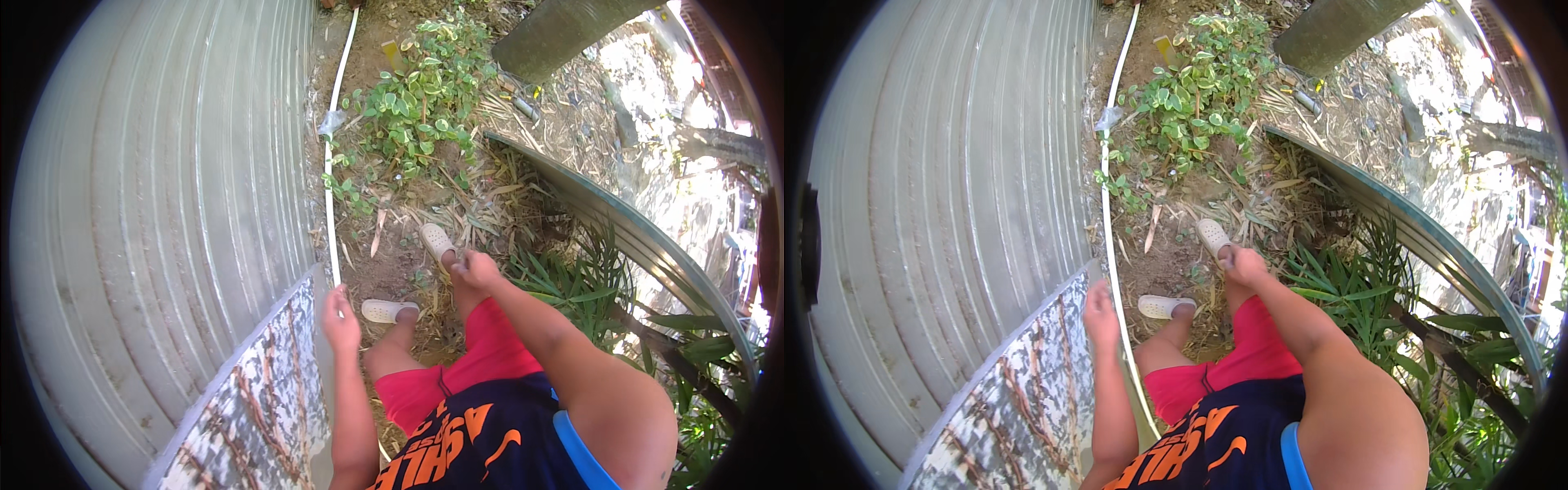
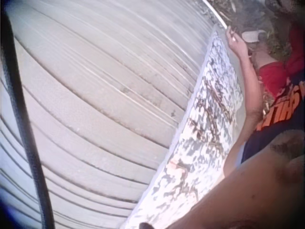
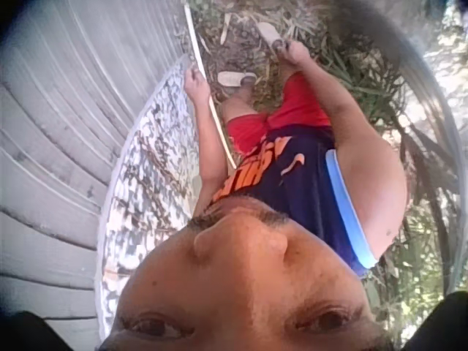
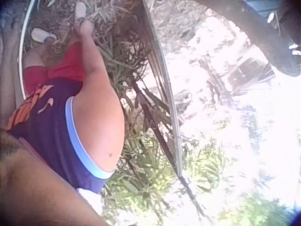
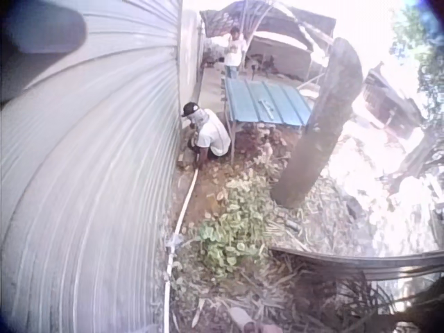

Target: The person receives a white pipe from another person and positions it along the base of a corrugated metal wall. They repeatedly adjust the pipe's placement, lift it, and reposition it while walking along the wall. The person also briefly handles a green hose lying on the ground.

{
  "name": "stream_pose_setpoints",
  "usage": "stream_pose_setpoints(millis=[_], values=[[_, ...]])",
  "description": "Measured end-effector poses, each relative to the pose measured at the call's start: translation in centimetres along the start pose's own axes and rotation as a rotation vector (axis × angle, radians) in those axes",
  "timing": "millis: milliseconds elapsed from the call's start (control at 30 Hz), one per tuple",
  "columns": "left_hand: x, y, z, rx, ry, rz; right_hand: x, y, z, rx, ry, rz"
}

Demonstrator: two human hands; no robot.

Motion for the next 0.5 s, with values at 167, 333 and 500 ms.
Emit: stream_pose_setpoints(millis=[167, 333, 500], values=[[5.7, 19.0, -13.4, 0.015, 0.489, 0.446, -2.8, 4.5, -3.9, 0.066, 0.300, 0.130], [9.5, 34.9, -20.8, 0.185, 0.901, 0.899, -0.4, 5.9, -4.1, 0.176, 0.178, 0.254], [17.3, 44.6, -19.6, 0.593, 0.825, 1.135, 7.3, 10.0, -3.7, 0.100, 0.179, 0.258]])
Point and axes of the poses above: each hand's wrist, its own x-axis towards the middle knuckle, its own z-axis out of the palm, y = z × x, the point moved 5 cm from there along x, towards the middle knuckle, and after that the axes turned 6 degrees about -z, right-handed, at the moved point
